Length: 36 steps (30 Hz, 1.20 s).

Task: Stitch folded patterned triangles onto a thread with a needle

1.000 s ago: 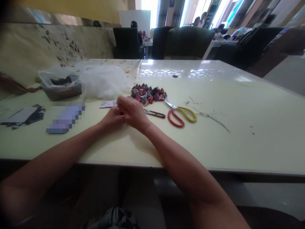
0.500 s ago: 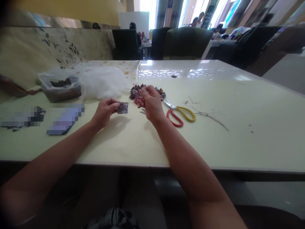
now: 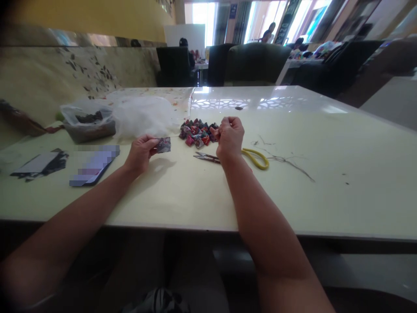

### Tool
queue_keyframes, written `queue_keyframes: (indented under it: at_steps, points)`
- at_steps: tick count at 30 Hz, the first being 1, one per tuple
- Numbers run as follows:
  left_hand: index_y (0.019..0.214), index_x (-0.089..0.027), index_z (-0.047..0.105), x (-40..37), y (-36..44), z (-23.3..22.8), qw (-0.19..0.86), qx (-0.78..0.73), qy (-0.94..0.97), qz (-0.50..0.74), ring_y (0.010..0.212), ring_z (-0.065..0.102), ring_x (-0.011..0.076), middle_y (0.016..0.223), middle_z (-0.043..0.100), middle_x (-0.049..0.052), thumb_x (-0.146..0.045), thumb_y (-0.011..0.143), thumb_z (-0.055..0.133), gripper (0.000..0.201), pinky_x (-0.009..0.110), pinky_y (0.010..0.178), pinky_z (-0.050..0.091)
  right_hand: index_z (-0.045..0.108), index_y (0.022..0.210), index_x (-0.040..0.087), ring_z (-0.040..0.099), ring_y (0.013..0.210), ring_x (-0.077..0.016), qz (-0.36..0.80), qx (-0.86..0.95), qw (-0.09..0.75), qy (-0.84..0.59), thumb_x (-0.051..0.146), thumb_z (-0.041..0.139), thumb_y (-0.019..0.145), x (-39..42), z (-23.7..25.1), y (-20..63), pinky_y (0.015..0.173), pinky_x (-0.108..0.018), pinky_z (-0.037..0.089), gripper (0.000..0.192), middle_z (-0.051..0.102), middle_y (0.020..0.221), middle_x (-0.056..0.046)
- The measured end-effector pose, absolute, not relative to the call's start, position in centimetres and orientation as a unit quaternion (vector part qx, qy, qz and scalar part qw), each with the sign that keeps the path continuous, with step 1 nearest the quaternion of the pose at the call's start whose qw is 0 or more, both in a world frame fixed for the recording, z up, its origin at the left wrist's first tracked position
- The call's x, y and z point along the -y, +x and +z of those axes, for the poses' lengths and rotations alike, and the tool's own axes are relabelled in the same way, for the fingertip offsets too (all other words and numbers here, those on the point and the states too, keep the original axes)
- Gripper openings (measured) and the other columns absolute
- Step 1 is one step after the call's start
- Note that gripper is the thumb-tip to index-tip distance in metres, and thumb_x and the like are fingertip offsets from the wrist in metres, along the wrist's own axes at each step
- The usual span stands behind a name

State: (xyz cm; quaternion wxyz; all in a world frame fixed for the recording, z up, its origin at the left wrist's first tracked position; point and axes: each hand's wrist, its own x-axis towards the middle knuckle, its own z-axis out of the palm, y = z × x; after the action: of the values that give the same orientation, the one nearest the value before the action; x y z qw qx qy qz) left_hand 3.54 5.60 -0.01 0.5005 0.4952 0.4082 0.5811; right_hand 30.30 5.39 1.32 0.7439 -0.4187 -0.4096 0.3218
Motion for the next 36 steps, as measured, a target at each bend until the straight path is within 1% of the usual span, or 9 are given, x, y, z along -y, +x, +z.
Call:
queue_keyframes:
  at_steps: [4, 8, 13, 16, 19, 23, 30, 33, 36]
  points:
    - [0.071, -0.018, 0.061, -5.7, 3.4, 0.0, 0.504, -0.411, 0.496, 0.575, 0.064, 0.063, 0.0109, 0.071, 0.066, 0.000, -0.024, 0.067, 0.077, 0.018, 0.026, 0.067, 0.057, 0.039, 0.084, 0.027, 0.038, 0.054, -0.0087, 0.250, 0.426, 0.746, -0.447, 0.045, 0.057, 0.097, -5.8, 1.2, 30.9, 0.065, -0.034, 0.053, 0.029, 0.033, 0.067, 0.007]
    - [0.073, -0.017, 0.061, -5.1, 3.7, 0.3, 0.503, -0.409, 0.523, 0.554, 0.064, 0.064, 0.0115, 0.071, 0.067, 0.000, -0.029, 0.067, 0.083, 0.025, 0.027, 0.067, 0.058, 0.046, 0.086, 0.026, 0.045, 0.062, -0.0096, 0.256, 0.449, 0.734, -0.440, 0.036, 0.059, 0.096, -4.9, 1.7, 29.3, 0.069, -0.033, 0.056, 0.019, 0.041, 0.076, 0.004]
    - [0.075, -0.017, 0.062, -4.3, 4.2, 0.6, 0.515, -0.380, 0.551, 0.535, 0.064, 0.065, 0.0122, 0.071, 0.068, -0.001, -0.037, 0.063, 0.089, 0.035, 0.029, 0.069, 0.059, 0.056, 0.082, 0.022, 0.053, 0.068, -0.0103, 0.416, 0.505, 0.605, -0.454, 0.031, 0.073, 0.089, -2.6, 1.9, 25.6, 0.069, -0.031, 0.060, 0.021, 0.053, 0.078, 0.002]
    - [0.075, -0.017, 0.065, -3.9, 4.4, 0.7, 0.533, -0.358, 0.572, 0.510, 0.064, 0.065, 0.0129, 0.072, 0.070, 0.001, -0.038, 0.063, 0.090, 0.035, 0.030, 0.070, 0.059, 0.063, 0.083, 0.019, 0.057, 0.072, -0.0106, 0.474, 0.522, 0.546, -0.452, 0.031, 0.080, 0.082, -1.7, 1.6, 24.0, 0.063, -0.026, 0.059, 0.021, 0.062, 0.083, 0.000]
    - [0.074, -0.017, 0.068, -3.7, 4.6, 0.7, 0.539, -0.348, 0.582, 0.499, 0.065, 0.065, 0.0134, 0.072, 0.071, 0.002, -0.036, 0.064, 0.091, 0.032, 0.029, 0.068, 0.058, 0.062, 0.074, 0.018, 0.057, 0.070, -0.0099, 0.496, 0.543, 0.526, -0.428, 0.027, 0.079, 0.081, -1.3, 1.4, 23.3, 0.062, -0.023, 0.058, 0.020, 0.060, 0.074, 0.002]
    - [0.073, -0.018, 0.067, -3.6, 4.8, 0.6, 0.538, -0.353, 0.561, 0.522, 0.063, 0.065, 0.0136, 0.070, 0.070, 0.002, -0.035, 0.065, 0.090, 0.030, 0.029, 0.066, 0.058, 0.054, 0.063, 0.019, 0.055, 0.067, -0.0093, 0.471, 0.562, 0.543, -0.410, 0.021, 0.075, 0.081, -1.2, 1.6, 23.1, 0.063, -0.023, 0.058, 0.027, 0.053, 0.066, 0.004]
    - [0.076, -0.016, 0.070, -3.9, 4.6, 0.3, 0.501, -0.366, 0.585, 0.523, 0.064, 0.067, 0.0137, 0.072, 0.073, 0.003, -0.036, 0.069, 0.090, 0.029, 0.030, 0.069, 0.060, 0.051, 0.084, 0.024, 0.052, 0.072, -0.0122, 0.419, 0.544, 0.550, -0.476, 0.029, 0.064, 0.094, -1.7, 1.3, 23.4, 0.059, -0.023, 0.056, 0.017, 0.052, 0.080, 0.002]
    - [0.078, -0.016, 0.072, -4.1, 4.5, 0.0, 0.494, -0.364, 0.592, 0.523, 0.065, 0.069, 0.0145, 0.073, 0.074, 0.003, -0.036, 0.071, 0.089, 0.028, 0.031, 0.069, 0.061, 0.045, 0.080, 0.024, 0.051, 0.074, -0.0134, 0.381, 0.566, 0.560, -0.471, 0.025, 0.060, 0.095, -1.8, 1.3, 23.6, 0.063, -0.026, 0.054, 0.021, 0.050, 0.081, 0.001]
    - [0.079, -0.016, 0.072, -4.1, 4.5, -0.2, 0.491, -0.356, 0.602, 0.520, 0.064, 0.068, 0.0142, 0.072, 0.074, 0.004, -0.036, 0.071, 0.090, 0.028, 0.029, 0.066, 0.058, 0.049, 0.075, 0.022, 0.051, 0.075, -0.0144, 0.318, 0.633, 0.534, -0.461, 0.017, 0.061, 0.090, -1.6, 1.5, 23.5, 0.071, -0.029, 0.049, 0.019, 0.051, 0.076, 0.001]
